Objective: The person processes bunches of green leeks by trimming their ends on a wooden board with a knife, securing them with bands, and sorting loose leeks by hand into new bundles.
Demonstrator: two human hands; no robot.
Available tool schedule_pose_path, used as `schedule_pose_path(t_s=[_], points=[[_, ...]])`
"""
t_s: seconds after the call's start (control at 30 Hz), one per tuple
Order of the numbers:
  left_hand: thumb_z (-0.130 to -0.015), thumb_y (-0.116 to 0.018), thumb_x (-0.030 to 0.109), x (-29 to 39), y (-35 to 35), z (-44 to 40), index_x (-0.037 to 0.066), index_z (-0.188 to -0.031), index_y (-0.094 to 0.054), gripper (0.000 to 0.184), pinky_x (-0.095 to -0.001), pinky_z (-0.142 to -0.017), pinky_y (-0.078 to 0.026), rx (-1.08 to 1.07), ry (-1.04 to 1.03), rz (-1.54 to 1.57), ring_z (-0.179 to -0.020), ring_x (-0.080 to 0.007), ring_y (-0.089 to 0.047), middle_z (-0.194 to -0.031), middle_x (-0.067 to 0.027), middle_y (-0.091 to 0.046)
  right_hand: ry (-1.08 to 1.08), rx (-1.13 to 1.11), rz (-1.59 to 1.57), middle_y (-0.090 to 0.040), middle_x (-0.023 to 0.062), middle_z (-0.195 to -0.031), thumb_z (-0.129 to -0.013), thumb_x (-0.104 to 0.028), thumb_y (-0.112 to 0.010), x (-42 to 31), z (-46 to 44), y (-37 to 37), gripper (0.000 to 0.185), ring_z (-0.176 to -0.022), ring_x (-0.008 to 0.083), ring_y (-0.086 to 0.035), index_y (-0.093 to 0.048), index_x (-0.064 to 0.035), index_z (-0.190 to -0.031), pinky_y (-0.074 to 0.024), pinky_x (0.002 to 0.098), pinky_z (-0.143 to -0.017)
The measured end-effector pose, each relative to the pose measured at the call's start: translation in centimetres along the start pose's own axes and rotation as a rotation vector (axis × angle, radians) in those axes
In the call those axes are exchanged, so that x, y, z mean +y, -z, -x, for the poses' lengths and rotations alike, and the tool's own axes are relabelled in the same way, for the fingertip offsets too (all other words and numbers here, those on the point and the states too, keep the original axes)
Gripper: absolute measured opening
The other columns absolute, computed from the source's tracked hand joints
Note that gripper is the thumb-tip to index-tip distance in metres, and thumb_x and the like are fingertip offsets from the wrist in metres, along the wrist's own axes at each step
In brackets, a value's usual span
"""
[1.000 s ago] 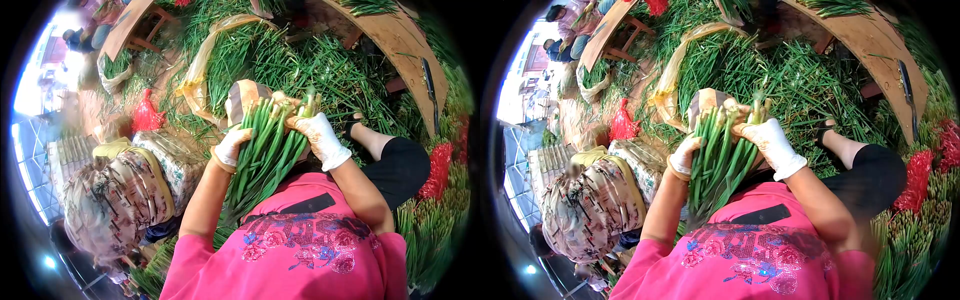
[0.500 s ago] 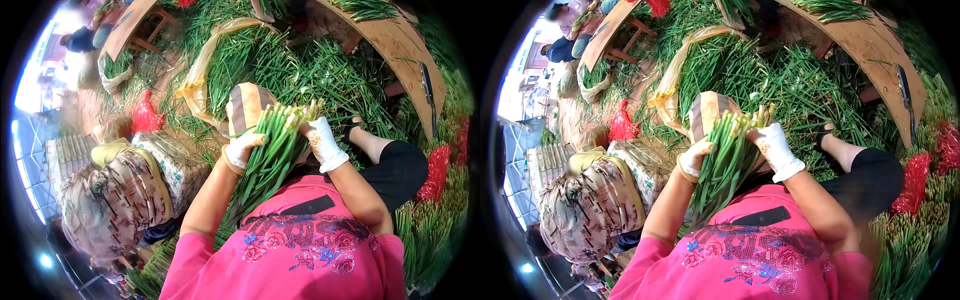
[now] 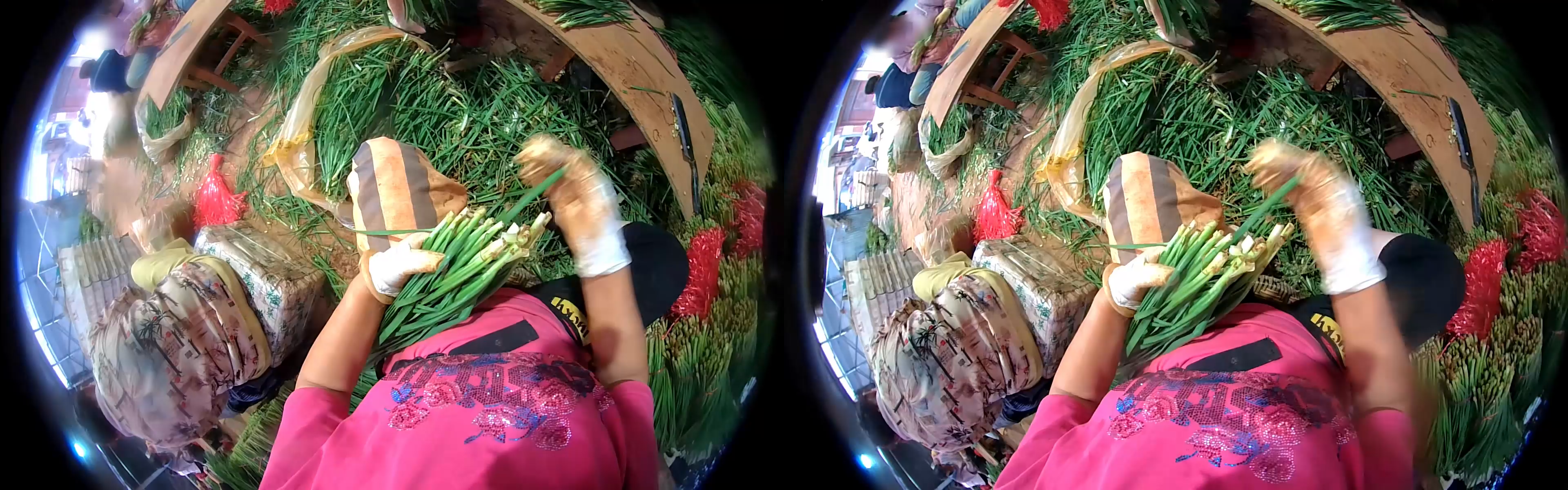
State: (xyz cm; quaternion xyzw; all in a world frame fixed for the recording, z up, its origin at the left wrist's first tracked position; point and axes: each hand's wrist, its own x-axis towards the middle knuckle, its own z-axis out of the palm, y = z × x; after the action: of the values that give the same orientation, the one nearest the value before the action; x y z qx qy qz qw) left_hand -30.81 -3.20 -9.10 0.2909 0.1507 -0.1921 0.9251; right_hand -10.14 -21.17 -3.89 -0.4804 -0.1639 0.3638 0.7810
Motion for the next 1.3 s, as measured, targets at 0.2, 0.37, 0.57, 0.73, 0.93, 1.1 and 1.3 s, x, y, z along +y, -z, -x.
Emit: schedule_pose_path(t_s=[0.2, 0.37, 0.57, 0.73, 0.93, 1.1, 1.3], points=[[-0.075, -0.072, 0.027, 0.2, 0.5, 0.3, -0.003, -0.136, -0.039, 0.075, -0.0342, -0.097, -0.042, 0.049, -0.008, 0.008, -0.113, -0.0215, -0.054, -0.129, -0.0137, -0.053, 0.491, 0.216, 0.686, -0.065, 0.0083, -0.092, -0.093, -0.015, -0.053, -9.5, -1.5, 3.4, 0.024, -0.071, 0.0067, -0.051, -0.06, 0.0033, -0.107, -0.042, 0.0195, -0.066], [-0.074, -0.072, 0.03, 1.2, -0.7, -0.2, -0.002, -0.136, -0.04, 0.076, -0.0332, -0.099, -0.04, 0.081, -0.027, 0.035, -0.116, -0.0214, -0.053, -0.131, -0.0138, -0.052, 0.079, -0.279, 1.135, -0.066, 0.01, -0.089, -0.073, -0.007, -0.074, -4.6, 2.5, -5.1, 0.026, -0.076, 0.0197, -0.066, -0.063, -0.0027, -0.096, -0.052, 0.0306, -0.065], [-0.074, -0.071, 0.027, 0.8, 0.6, 0.2, -0.002, -0.139, -0.035, 0.079, -0.0345, -0.101, -0.039, 0.047, -0.051, 0.054, -0.118, -0.023, -0.052, -0.134, -0.0147, -0.049, 0.05, -0.011, 0.462, -0.067, 0.0115, -0.091, -0.084, 0.0, -0.062, -3.6, 2.1, -3.9, 0.01, -0.072, 0.0136, -0.061, -0.06, 0.0013, -0.093, -0.0489, 0.0254, -0.065], [-0.074, -0.073, 0.022, 0.9, -0.1, 0.4, -0.005, -0.126, -0.049, 0.064, -0.0335, -0.089, -0.049, 0.096, -0.089, 0.026, -0.1, -0.0212, -0.061, -0.115, -0.0135, -0.061, 0.459, 0.227, 0.82, -0.066, 0.0092, -0.097, -0.085, 0.005, -0.054, -7.3, -2.3, 1.0, 0.01, -0.077, 0.0083, -0.057, -0.057, -0.0005, -0.093, -0.0459, 0.0209, -0.065], [-0.073, -0.074, 0.022, 1.4, -1.2, 0.7, -0.004, -0.136, -0.039, 0.077, -0.0348, -0.096, -0.042, 0.108, -0.049, -0.092, -0.111, -0.0216, -0.056, -0.126, -0.0143, -0.055, 0.066, -0.492, 1.236, -0.061, 0.009, -0.075, -0.076, -0.013, -0.066, -6.5, -0.5, -3.2, 0.009, -0.069, 0.0245, -0.061, -0.067, -0.0036, -0.076, -0.048, 0.033, -0.061], [-0.072, -0.075, 0.02, 1.3, -1.6, 0.8, -0.004, -0.135, -0.04, 0.076, -0.0344, -0.095, -0.043, 0.141, 0.015, -0.226, -0.108, -0.0209, -0.057, -0.124, -0.0135, -0.056, -0.211, -0.577, 1.239, -0.059, 0.011, -0.072, -0.074, -0.017, -0.065, -4.7, -0.7, -2.9, 0.014, -0.068, 0.027, -0.06, -0.065, -0.0034, -0.076, -0.0483, 0.0353, -0.062], [-0.074, -0.074, 0.02, 1.2, -0.1, 0.8, -0.002, -0.138, -0.036, 0.077, -0.0324, -0.097, -0.04, 0.067, -0.035, -0.089, -0.111, -0.0182, -0.054, -0.126, -0.0108, -0.055, 0.123, 0.074, 1.245, -0.061, 0.0078, -0.084, -0.085, -0.022, -0.061, -11.1, -5.2, 2.9, 0.022, -0.08, 0.0175, -0.059, -0.062, -0.0003, -0.087, -0.0464, 0.0297, -0.071]])
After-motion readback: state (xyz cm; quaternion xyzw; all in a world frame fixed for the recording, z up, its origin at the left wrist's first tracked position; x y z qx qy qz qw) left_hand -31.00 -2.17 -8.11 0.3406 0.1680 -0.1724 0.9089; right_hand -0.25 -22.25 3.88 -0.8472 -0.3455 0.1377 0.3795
